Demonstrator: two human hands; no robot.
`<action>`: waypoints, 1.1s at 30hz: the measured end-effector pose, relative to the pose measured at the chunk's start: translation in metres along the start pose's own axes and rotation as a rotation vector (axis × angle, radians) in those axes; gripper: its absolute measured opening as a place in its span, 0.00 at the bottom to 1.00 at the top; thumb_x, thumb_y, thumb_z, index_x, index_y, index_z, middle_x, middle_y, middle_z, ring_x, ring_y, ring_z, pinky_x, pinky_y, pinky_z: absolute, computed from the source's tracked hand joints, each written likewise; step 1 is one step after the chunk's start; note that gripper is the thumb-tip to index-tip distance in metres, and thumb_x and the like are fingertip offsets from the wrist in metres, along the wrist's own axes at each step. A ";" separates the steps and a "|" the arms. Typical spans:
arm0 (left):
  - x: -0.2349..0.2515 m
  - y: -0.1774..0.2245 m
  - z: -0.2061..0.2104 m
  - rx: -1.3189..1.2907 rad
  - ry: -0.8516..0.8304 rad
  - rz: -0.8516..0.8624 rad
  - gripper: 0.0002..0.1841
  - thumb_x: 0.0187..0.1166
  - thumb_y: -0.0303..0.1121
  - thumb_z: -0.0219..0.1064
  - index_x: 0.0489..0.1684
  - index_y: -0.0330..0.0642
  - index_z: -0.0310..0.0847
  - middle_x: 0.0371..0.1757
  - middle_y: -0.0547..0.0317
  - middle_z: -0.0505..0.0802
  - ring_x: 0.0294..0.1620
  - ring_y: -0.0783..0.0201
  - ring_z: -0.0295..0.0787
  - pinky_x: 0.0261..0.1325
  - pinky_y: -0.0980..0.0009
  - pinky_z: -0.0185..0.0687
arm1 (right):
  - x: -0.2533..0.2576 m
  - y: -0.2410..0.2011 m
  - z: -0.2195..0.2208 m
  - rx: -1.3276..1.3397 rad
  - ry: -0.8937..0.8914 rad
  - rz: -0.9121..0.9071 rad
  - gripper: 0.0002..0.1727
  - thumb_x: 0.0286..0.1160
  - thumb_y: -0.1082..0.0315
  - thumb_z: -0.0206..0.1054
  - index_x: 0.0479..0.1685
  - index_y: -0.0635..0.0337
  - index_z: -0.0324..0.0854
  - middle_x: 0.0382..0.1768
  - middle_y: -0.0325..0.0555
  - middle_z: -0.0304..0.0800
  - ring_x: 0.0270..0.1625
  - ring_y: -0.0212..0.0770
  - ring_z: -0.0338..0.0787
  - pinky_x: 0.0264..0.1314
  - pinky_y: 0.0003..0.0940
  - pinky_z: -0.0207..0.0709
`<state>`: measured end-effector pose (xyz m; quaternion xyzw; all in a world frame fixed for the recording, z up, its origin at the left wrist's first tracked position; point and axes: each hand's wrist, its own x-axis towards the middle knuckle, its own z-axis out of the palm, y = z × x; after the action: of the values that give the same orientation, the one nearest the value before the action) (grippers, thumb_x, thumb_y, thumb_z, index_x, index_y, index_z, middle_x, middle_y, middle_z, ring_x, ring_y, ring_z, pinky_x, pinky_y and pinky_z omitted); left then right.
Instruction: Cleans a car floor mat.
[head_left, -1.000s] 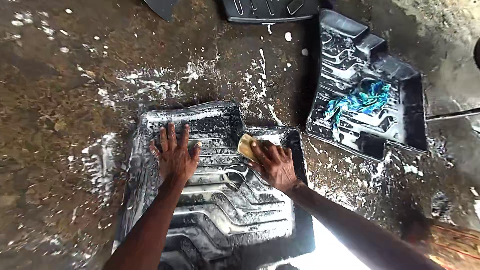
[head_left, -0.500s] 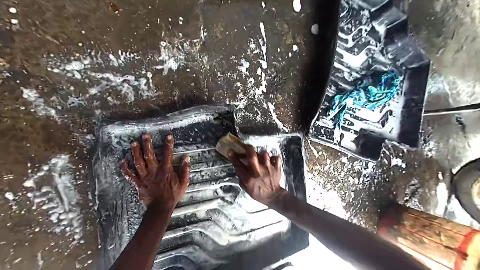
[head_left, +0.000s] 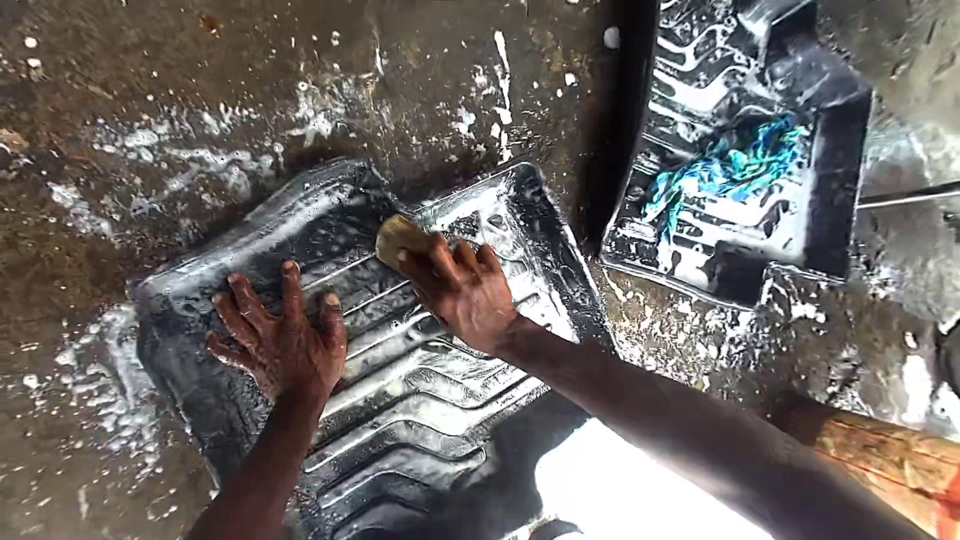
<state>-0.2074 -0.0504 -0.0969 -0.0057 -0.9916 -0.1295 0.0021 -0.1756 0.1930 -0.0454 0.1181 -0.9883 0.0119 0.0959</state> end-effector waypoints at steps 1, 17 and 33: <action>-0.001 0.000 0.000 -0.001 -0.003 0.027 0.38 0.81 0.70 0.39 0.93 0.74 0.53 0.96 0.40 0.51 0.95 0.30 0.36 0.81 0.19 0.29 | -0.013 0.005 -0.002 0.068 -0.020 0.025 0.23 0.85 0.52 0.58 0.76 0.38 0.82 0.64 0.55 0.86 0.51 0.56 0.88 0.45 0.51 0.80; -0.007 -0.026 0.003 -0.009 0.043 0.218 0.52 0.70 0.73 0.51 0.87 0.38 0.61 0.91 0.37 0.63 0.92 0.34 0.52 0.83 0.29 0.44 | 0.041 -0.076 0.001 0.252 -0.125 0.453 0.29 0.75 0.50 0.64 0.75 0.50 0.83 0.63 0.65 0.83 0.30 0.52 0.90 0.24 0.48 0.81; -0.003 -0.031 -0.001 -0.059 0.039 0.142 0.35 0.79 0.53 0.45 0.83 0.45 0.71 0.88 0.41 0.69 0.86 0.35 0.65 0.80 0.32 0.56 | 0.085 -0.106 0.006 0.473 -0.229 0.262 0.29 0.70 0.50 0.72 0.73 0.43 0.84 0.72 0.58 0.80 0.40 0.55 0.92 0.31 0.55 0.86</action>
<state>-0.2045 -0.0800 -0.1042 -0.0734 -0.9842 -0.1581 0.0303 -0.2321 0.0697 -0.0345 0.0090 -0.9693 0.2407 -0.0491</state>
